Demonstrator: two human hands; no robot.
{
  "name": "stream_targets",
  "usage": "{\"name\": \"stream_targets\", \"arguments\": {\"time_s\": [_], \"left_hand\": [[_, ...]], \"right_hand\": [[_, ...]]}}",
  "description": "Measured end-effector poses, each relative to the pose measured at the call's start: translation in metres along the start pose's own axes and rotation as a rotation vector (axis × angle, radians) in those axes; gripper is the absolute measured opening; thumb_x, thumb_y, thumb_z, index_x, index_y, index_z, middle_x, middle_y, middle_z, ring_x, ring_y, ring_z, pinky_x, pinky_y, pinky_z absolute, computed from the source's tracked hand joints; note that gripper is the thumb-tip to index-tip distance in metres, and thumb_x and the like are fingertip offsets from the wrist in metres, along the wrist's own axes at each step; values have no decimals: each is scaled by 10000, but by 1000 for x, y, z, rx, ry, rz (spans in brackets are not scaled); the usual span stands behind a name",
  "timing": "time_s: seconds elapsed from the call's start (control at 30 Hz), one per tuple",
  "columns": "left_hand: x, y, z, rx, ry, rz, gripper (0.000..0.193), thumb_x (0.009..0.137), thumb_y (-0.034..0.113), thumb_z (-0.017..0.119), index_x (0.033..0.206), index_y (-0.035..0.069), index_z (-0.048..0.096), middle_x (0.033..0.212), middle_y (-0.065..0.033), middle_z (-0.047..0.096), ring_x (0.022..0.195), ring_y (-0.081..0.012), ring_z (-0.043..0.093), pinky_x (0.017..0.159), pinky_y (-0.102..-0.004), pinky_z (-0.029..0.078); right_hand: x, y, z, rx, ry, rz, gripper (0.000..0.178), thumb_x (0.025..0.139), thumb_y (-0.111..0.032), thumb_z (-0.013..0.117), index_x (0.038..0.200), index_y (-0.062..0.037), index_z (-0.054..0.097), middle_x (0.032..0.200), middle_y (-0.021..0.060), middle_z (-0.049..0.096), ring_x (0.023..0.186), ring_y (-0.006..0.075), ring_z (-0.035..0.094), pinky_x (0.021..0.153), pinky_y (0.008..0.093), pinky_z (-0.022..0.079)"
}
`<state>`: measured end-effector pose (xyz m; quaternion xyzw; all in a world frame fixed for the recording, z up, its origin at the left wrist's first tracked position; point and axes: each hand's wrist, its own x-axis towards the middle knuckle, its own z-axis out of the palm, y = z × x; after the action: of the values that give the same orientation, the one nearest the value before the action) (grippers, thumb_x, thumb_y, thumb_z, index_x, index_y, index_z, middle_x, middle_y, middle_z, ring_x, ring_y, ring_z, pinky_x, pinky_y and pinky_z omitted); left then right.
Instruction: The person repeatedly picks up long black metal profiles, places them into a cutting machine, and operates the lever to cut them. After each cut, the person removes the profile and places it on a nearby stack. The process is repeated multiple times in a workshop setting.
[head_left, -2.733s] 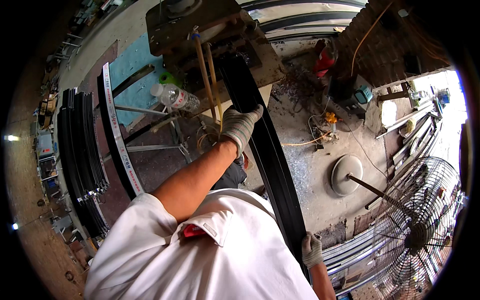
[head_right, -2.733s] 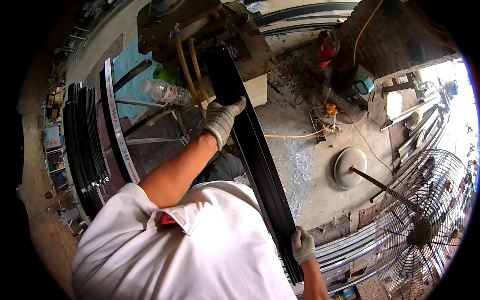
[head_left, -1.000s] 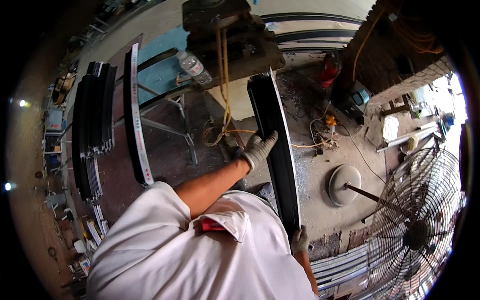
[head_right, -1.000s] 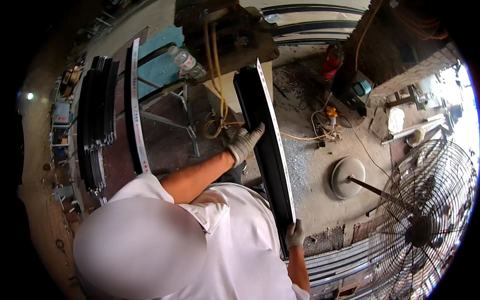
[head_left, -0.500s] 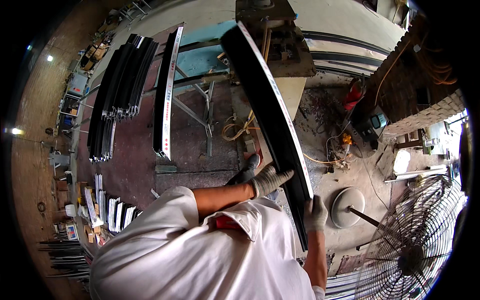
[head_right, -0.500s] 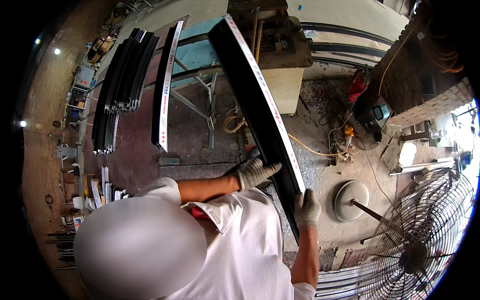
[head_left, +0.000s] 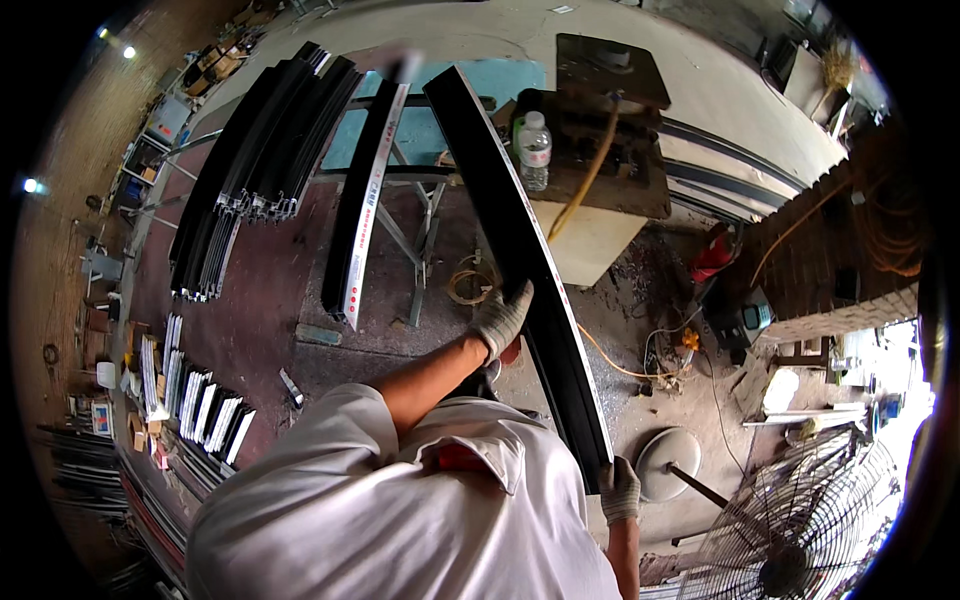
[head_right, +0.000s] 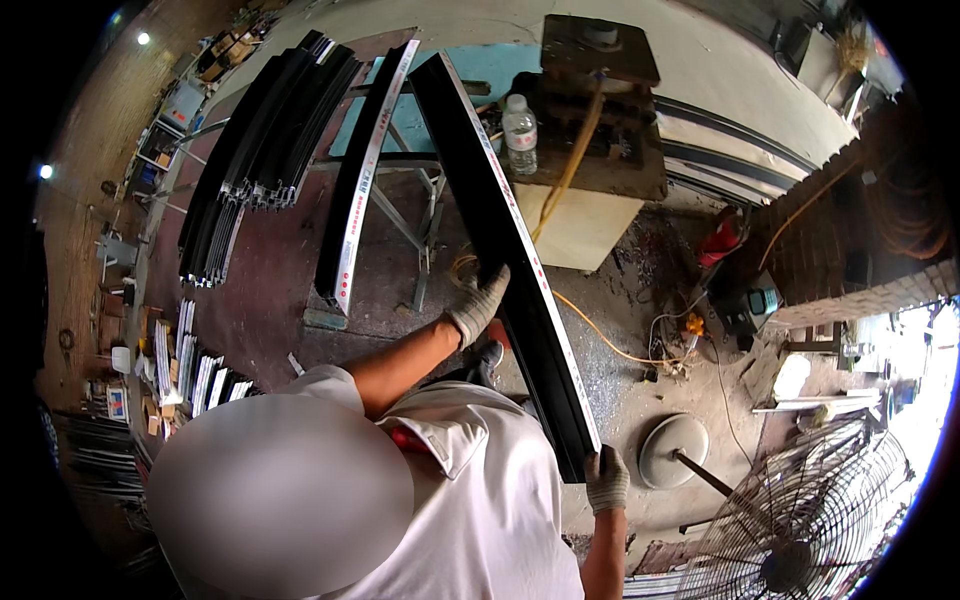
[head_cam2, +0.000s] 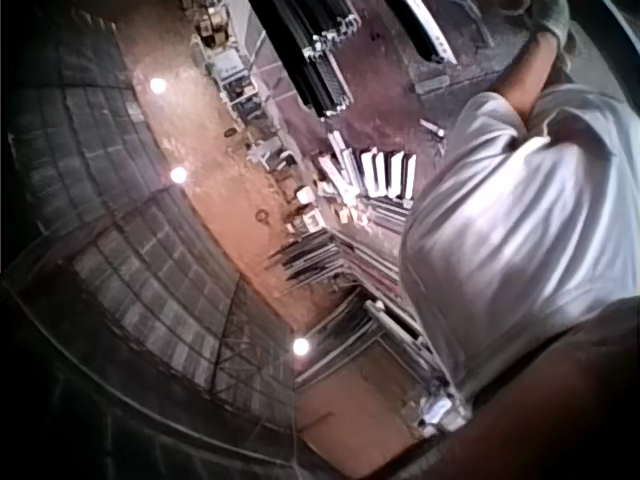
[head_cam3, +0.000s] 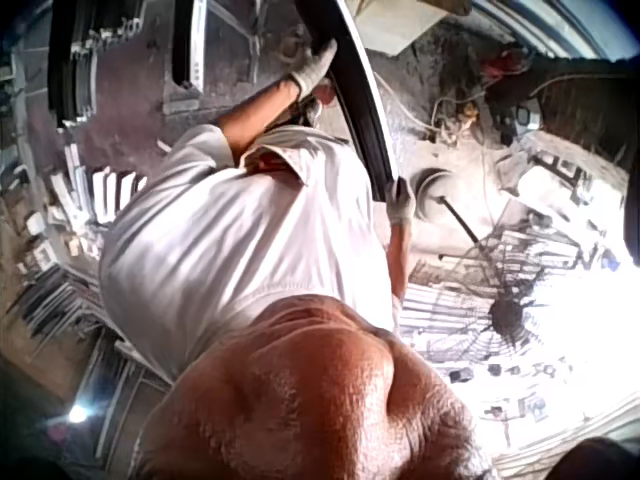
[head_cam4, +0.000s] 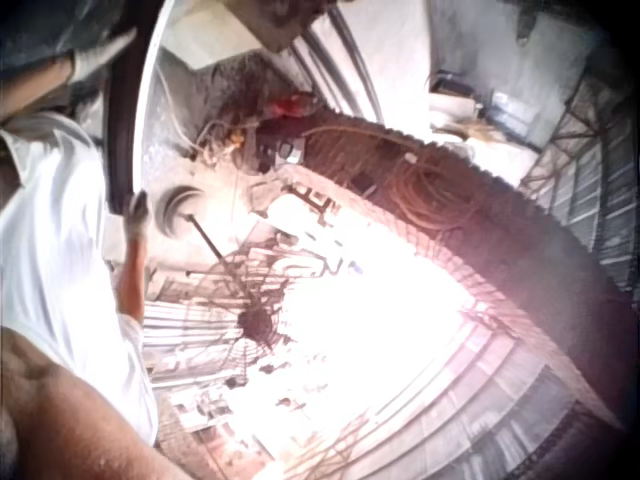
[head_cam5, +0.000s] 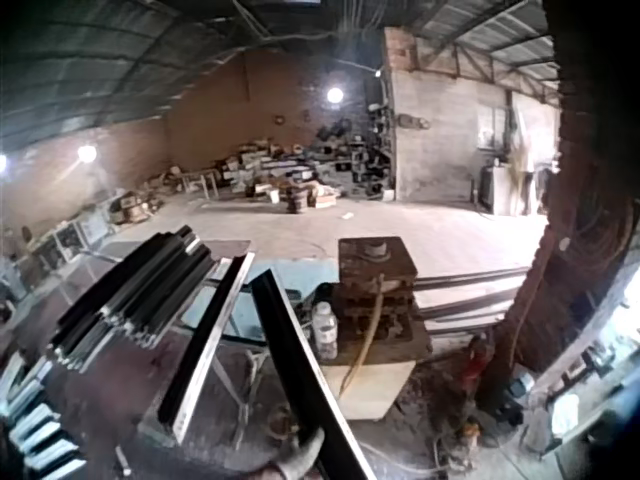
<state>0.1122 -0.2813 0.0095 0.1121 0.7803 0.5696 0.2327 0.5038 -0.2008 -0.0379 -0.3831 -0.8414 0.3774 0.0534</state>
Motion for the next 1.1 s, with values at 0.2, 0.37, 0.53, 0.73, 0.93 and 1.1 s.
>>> {"name": "stream_targets", "arguments": {"time_s": [0.2, 0.37, 0.53, 0.73, 0.93, 1.1], "left_hand": [[71, 26, -47, -31, 68, 8, 420, 921, 399, 576, 1087, 13, 582, 1017, -140, 654, 940, -249, 608, 833, -354, 463], [111, 16, -72, -141, 134, 141, 308, 925, 291, 571, 1077, 24, 576, 943, -123, 646, 871, -228, 599, 786, -355, 470], [153, 2, -111, -165, 299, 245, 257, 883, 226, 565, 1021, 10, 586, 881, -132, 644, 793, -234, 600, 744, -372, 474], [246, -37, -236, 430, 302, 411, 176, 832, 188, 510, 802, 44, 606, 701, -135, 621, 704, -332, 604, 705, -404, 475], [243, -35, -306, 323, 296, 283, 217, 793, 235, 549, 760, 23, 578, 660, -121, 564, 607, -278, 503, 622, -390, 439], [219, -35, -331, 193, 236, 228, 273, 855, 250, 568, 975, 15, 634, 834, -82, 636, 755, -211, 564, 722, -361, 476]], "right_hand": [[70, -76, 9, -31, 17, 23, 319, 960, -266, 472, 817, 1, 572, 657, 181, 554, 575, 223, 527, 575, 370, 437], [148, -177, 39, 227, -3, 79, 405, 971, -372, 463, 860, -15, 618, 734, 209, 611, 608, 236, 494, 645, 384, 460], [206, -295, 80, 84, -109, 156, 581, 954, -535, 358, 955, -36, 656, 926, 256, 633, 911, 435, 596, 803, 457, 462], [217, -367, 148, 362, -180, -175, 389, 960, -409, 467, 979, -30, 554, 875, 211, 631, 803, 361, 601, 730, 408, 466], [211, -369, 182, 609, -401, -282, 259, 925, -233, 583, 1108, -56, 530, 835, 104, 614, 710, 216, 586, 672, 345, 473], [223, -300, 180, 389, -365, -68, 229, 929, -256, 565, 1067, -76, 595, 787, 100, 638, 690, 179, 571, 668, 323, 481]]}}
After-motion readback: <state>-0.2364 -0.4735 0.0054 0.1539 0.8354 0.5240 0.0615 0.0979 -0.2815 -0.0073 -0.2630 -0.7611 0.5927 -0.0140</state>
